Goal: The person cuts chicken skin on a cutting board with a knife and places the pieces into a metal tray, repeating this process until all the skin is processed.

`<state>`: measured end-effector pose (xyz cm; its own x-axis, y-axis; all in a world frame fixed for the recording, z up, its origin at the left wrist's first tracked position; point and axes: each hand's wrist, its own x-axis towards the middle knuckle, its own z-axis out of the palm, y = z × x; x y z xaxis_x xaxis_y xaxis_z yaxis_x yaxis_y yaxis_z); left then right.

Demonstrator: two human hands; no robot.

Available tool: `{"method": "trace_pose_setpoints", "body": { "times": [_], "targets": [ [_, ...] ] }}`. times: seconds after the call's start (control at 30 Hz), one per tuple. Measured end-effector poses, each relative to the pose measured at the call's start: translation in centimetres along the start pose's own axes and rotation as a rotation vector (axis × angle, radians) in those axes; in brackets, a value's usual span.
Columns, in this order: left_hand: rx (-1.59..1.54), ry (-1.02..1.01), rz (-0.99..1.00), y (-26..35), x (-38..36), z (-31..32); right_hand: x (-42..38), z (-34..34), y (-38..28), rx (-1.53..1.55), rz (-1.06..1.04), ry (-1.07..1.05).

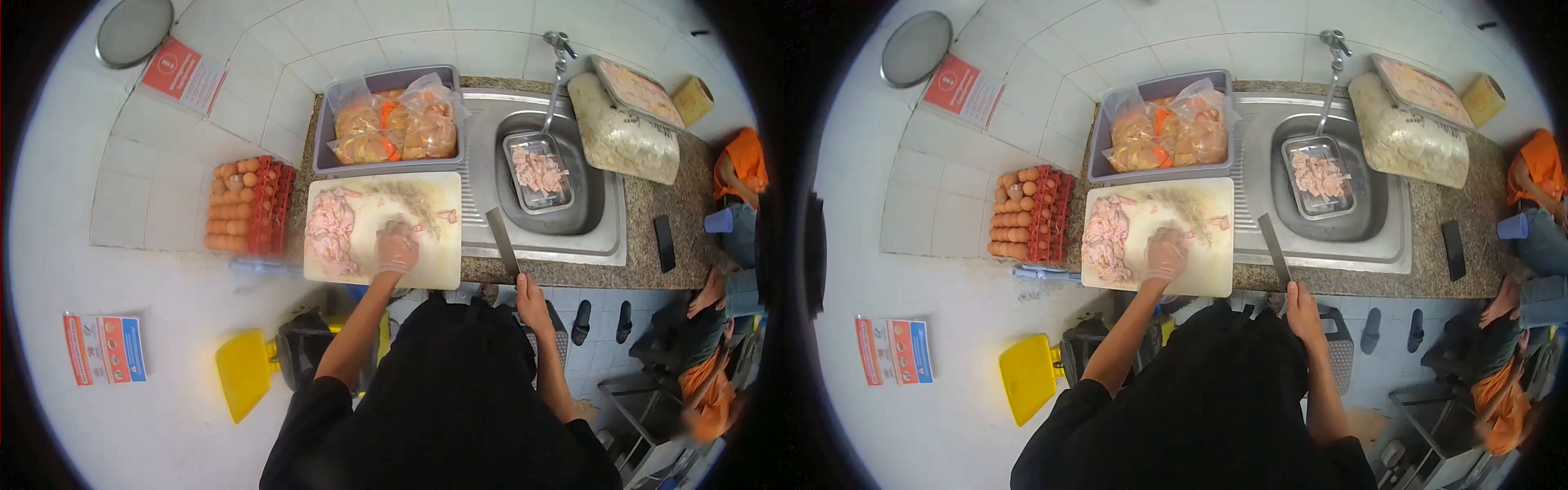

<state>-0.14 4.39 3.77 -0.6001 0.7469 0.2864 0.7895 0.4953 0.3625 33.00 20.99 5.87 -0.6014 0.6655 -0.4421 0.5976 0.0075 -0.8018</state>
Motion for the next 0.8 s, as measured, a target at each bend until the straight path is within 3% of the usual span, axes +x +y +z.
{"method": "trace_pose_setpoints", "body": {
  "times": [0.07,0.17,0.27,0.37,0.47,0.5,0.57,0.7,0.8],
  "targets": [
    [0.2,0.178,0.174,2.2,0.4,0.6,-0.5,-0.1,-0.3,0.012,-0.01,0.021],
    [0.15,-0.137,-0.165,-0.2,0.1,3.7,-0.8,-0.3,0.0,0.047,-0.019,0.021],
    [-0.117,-0.157,-0.3,0.5,1.5,3.0,-1.1,-1.4,-0.5,0.06,0.019,-0.011],
    [-0.264,-0.029,-0.097,3.3,2.9,4.3,-1.4,-2.4,0.6,0.084,0.019,0.022],
    [0.145,-0.116,0.044,7.8,4.3,6.0,-1.4,-3.3,1.9,0.038,0.023,0.047],
    [0.269,-0.049,0.141,7.8,4.1,7.0,-1.7,-3.7,1.9,0.024,0.003,0.084],
    [0.197,-0.085,0.074,6.5,4.9,9.8,-2.4,-4.5,1.5,-0.003,-0.034,0.17],
    [0.017,-0.206,-0.084,6.1,5.9,11.4,-2.4,-6.0,2.8,0.078,0.06,0.135],
    [-0.144,-0.115,0.044,6.8,7.2,9.1,-3.3,-6.7,3.6,0.111,0.072,0.186]
  ]
}}
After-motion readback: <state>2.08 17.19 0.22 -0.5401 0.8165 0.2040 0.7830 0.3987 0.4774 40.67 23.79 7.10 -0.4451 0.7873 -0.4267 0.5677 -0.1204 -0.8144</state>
